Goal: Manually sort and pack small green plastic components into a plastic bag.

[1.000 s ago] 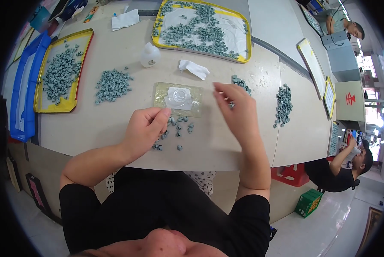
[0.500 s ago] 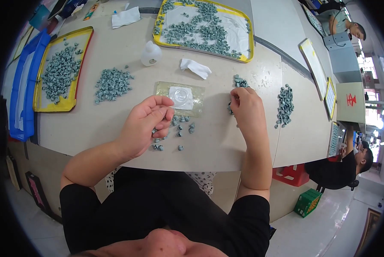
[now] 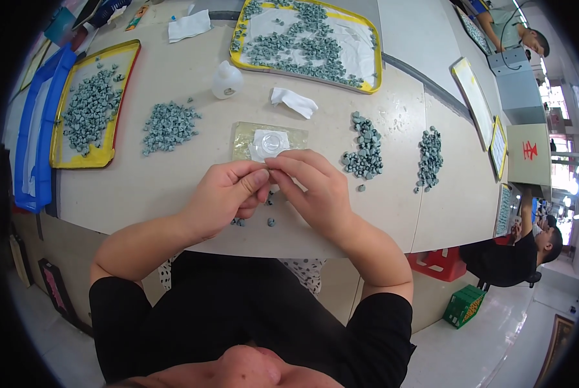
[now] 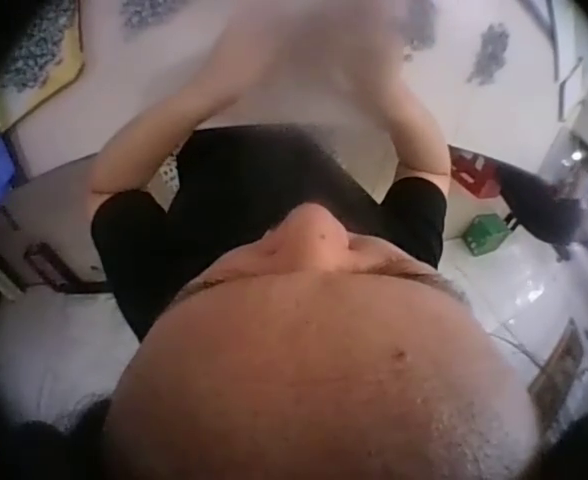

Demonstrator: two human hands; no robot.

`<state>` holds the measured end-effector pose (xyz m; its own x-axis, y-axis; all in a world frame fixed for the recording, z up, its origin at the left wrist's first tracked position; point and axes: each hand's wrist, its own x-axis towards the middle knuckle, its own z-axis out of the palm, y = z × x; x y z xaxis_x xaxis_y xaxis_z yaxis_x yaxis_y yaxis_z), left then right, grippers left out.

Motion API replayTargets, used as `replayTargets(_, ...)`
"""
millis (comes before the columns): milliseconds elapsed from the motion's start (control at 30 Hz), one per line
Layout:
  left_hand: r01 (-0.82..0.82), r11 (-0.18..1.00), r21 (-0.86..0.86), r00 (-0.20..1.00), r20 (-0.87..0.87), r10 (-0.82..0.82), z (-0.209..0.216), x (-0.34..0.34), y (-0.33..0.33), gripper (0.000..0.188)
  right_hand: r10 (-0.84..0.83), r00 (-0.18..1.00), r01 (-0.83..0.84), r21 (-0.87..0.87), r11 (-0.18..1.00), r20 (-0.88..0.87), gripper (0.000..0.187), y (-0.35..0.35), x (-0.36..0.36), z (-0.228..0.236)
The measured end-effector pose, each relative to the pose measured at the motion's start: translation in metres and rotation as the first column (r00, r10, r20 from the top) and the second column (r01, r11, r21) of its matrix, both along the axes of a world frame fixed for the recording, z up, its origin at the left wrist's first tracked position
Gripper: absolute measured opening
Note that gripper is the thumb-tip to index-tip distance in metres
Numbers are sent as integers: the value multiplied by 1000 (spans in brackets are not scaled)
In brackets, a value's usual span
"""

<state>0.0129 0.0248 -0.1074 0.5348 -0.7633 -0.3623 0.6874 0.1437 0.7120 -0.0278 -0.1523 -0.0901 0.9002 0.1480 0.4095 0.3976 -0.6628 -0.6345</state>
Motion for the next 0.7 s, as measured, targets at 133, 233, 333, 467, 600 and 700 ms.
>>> replayTargets(133, -60, 994, 93, 990, 135, 47, -1, -2, -2, 21, -44, 997, 43, -28, 999, -64, 24, -1, -3, 1)
replayTargets(233, -79, 985, 151, 960, 277, 35, 1, -2, -1, 21, -78, 993, 79, 6, 997, -84, 24, -3, -3, 3)
replayTargets(333, -67, 987, 147, 972, 231, 32, 2, 0, -1, 21, -25, 999, 24, 39, 999, 26, 24, -5, 0, -1)
replayTargets(467, -50, 993, 111, 983, 184, 29, -2, 0, 0, 21, 30, 998, -29, -4, 1000, 58, 24, -2, 1, 0)
replayTargets(600, -154, 963, 222, 880, 475, 31, 2, -1, 1, 21, 24, 995, -16, -82, 997, 100, 24, -1, -2, 3)
replayTargets(700, -261, 949, 178, 659, 751, 41, -5, -2, 0, 21, 57, 985, -38, -123, 992, 162, 26, -3, -2, 1)
